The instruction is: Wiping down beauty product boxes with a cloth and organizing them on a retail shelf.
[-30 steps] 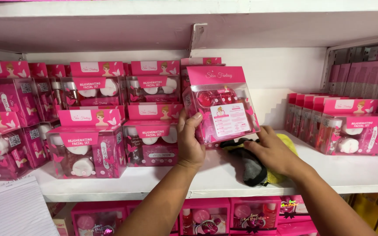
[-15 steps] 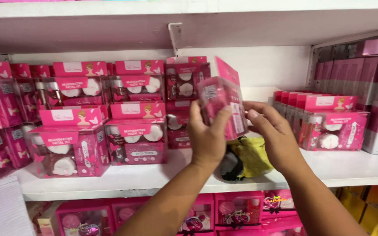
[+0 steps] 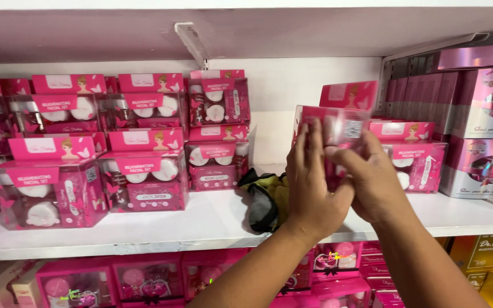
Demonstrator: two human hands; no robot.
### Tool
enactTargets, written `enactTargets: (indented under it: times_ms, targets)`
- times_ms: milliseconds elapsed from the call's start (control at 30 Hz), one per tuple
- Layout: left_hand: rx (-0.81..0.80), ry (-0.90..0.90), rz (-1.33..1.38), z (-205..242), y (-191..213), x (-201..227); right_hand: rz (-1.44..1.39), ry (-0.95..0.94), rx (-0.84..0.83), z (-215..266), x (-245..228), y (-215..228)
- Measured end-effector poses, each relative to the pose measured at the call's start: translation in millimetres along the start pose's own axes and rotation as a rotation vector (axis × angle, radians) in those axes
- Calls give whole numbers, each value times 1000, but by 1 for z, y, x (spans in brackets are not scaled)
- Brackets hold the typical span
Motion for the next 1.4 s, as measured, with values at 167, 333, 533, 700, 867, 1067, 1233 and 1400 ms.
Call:
enactTargets:
  times_ms: [167,333,533,700,867,1067,1233,1400]
  targets:
    - [1,56,41,2,-35,-13,-243,-8,-34,-18,4,67]
    - [253,217,-72,-18,-46,-25,-269,-9,28,-23,2,101]
    - [208,608,308,-9,-90,-55,-33,156,61,-38,26,161]
    - [317,452,410,5,-111,-34,437,15,386,-27,19,171]
    - [295,503,432,9,-118,-9,1093,493,640,-20,16,185]
    - [155,475,273,17,-146,-19,549,294,607,-22,38,196]
    - [46,352,155,23,-165,-31,719,341,560,-15,38,199]
    - [-197,632,-100,18,-154,-20,1065,140,637,-6,36,197]
Point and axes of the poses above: each hand's wrist, its own z-axis away from the middle knuckle, its own y-axis out of the back of the hand, x = y × z, the point moved 5 cm from there along -z, towards the middle knuckle, and after that the axes turned 5 degrees about y, right-handed, at the moved point
